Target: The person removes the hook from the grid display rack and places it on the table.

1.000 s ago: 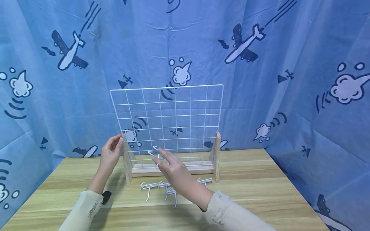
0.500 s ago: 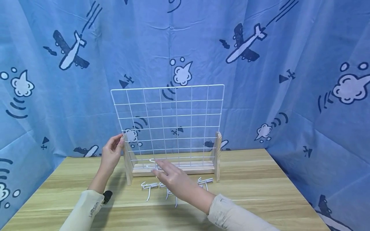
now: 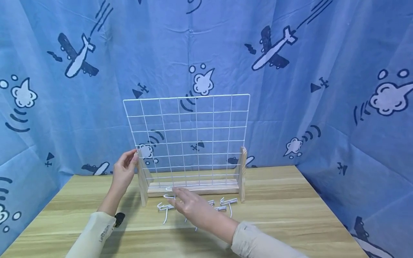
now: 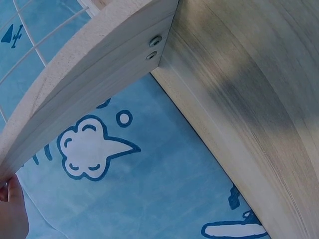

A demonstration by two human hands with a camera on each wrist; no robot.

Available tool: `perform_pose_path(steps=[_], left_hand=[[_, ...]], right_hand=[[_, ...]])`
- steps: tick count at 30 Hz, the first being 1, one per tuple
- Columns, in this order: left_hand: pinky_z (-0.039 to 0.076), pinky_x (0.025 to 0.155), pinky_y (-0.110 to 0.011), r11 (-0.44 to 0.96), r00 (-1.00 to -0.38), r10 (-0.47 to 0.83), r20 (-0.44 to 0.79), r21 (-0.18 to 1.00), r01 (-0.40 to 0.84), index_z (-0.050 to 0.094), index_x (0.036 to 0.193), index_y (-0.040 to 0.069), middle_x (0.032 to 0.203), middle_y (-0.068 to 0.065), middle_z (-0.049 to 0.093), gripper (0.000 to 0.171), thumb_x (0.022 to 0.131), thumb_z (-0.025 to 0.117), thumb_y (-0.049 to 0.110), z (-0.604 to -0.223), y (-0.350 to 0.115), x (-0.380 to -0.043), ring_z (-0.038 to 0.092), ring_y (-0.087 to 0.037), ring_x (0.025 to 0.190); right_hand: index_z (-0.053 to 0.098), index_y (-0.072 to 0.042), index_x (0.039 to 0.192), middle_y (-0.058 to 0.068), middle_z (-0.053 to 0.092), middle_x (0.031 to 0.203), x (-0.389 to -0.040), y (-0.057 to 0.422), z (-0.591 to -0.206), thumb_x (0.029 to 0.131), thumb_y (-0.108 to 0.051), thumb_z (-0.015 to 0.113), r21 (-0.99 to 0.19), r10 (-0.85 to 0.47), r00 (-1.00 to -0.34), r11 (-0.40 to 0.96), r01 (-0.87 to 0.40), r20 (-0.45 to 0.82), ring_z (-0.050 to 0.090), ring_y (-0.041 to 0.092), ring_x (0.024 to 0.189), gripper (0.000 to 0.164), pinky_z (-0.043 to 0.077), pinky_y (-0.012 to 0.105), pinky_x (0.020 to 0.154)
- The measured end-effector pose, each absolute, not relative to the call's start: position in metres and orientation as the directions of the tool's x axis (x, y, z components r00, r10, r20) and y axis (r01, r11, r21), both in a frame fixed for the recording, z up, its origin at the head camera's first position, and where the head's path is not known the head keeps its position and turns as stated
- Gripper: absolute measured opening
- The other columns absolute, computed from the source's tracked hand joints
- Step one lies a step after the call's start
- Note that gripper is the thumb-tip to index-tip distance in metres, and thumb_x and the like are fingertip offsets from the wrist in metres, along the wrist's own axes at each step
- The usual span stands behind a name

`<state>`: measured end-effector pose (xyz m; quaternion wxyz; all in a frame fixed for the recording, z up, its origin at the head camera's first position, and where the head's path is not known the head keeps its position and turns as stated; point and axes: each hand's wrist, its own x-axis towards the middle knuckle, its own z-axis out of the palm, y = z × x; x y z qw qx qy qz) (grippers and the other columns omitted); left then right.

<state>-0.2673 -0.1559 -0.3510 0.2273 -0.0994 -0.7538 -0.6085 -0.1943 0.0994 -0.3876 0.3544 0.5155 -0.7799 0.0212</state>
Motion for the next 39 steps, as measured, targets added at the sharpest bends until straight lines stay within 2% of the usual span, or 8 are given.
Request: perform_pose_path(steps=[5,11,13,17,27,32,39], left_hand=[[0.040,0.091,-0.015,0.232,-0.872,-0.126,0.473,0.869,0.437,0.048,0.120,-0.002,0.116,-0.017,0.051,0.031,0.091,0.048,0.008,-0.352,-0.157,-0.267,0.048,-0.024,0.111],[0.040,0.091,-0.016,0.234,-0.873,-0.136,0.469,0.871,0.432,0.048,0.120,-0.003,0.116,-0.017,0.051,0.031,0.091,0.048,0.009,-0.351,-0.157,-0.268,0.048,-0.024,0.110],[0.040,0.091,-0.016,0.237,-0.877,-0.138,0.460,0.875,0.421,0.048,0.120,-0.002,0.116,-0.016,0.052,0.031,0.091,0.048,0.009,-0.352,-0.158,-0.268,0.048,-0.024,0.110],[0.040,0.092,-0.017,0.232,-0.881,-0.138,0.452,0.880,0.415,0.048,0.120,-0.001,0.116,-0.016,0.052,0.031,0.091,0.049,0.010,-0.354,-0.158,-0.268,0.048,-0.023,0.110],[0.040,0.093,-0.020,0.247,-0.880,-0.130,0.458,0.874,0.418,0.048,0.120,0.001,0.116,-0.015,0.051,0.031,0.091,0.048,0.011,-0.353,-0.157,-0.268,0.047,-0.022,0.111],[0.040,0.092,-0.018,0.246,-0.877,-0.126,0.463,0.871,0.424,0.048,0.121,0.000,0.116,-0.015,0.052,0.031,0.091,0.048,0.011,-0.353,-0.157,-0.268,0.047,-0.022,0.111],[0.040,0.093,-0.019,0.245,-0.873,-0.124,0.472,0.867,0.434,0.048,0.121,0.000,0.117,-0.015,0.051,0.031,0.091,0.048,0.010,-0.353,-0.157,-0.270,0.047,-0.022,0.112]], right_hand=[[0.059,-0.009,0.114,0.019,0.050,0.122,-0.193,0.096,-0.396,0.070,-0.004,0.064,0.360,-0.801,-0.251,0.492,-0.793,0.543,0.052,0.027,0.108,0.044,0.045,0.032,0.090],[0.058,-0.014,0.116,0.016,0.046,0.127,-0.189,0.093,-0.402,0.067,-0.005,0.070,0.362,-0.816,-0.387,0.549,-0.754,0.430,0.051,0.026,0.109,0.050,0.048,0.031,0.086],[0.059,-0.015,0.116,0.016,0.047,0.126,-0.188,0.092,-0.404,0.069,-0.007,0.070,0.361,-0.816,-0.414,0.558,-0.747,0.405,0.053,0.026,0.107,0.049,0.049,0.031,0.084],[0.060,-0.017,0.113,0.014,0.052,0.122,-0.188,0.090,-0.411,0.073,-0.012,0.067,0.376,-0.819,-0.416,0.558,-0.740,0.396,0.056,0.024,0.102,0.042,0.050,0.030,0.083],[0.063,-0.017,0.110,0.012,0.054,0.120,-0.188,0.083,-0.416,0.074,-0.010,0.066,0.351,-0.828,-0.448,0.552,-0.757,0.336,0.055,0.022,0.102,0.036,0.048,0.030,0.086],[0.062,-0.021,0.111,0.009,0.054,0.119,-0.186,0.079,-0.418,0.074,-0.011,0.065,0.378,-0.833,-0.488,0.553,-0.743,0.259,0.055,0.023,0.102,0.038,0.051,0.033,0.081],[0.063,-0.022,0.108,0.009,0.055,0.118,-0.188,0.077,-0.424,0.076,-0.015,0.065,0.412,-0.847,-0.481,0.530,-0.741,0.226,0.057,0.023,0.100,0.033,0.052,0.031,0.077]])
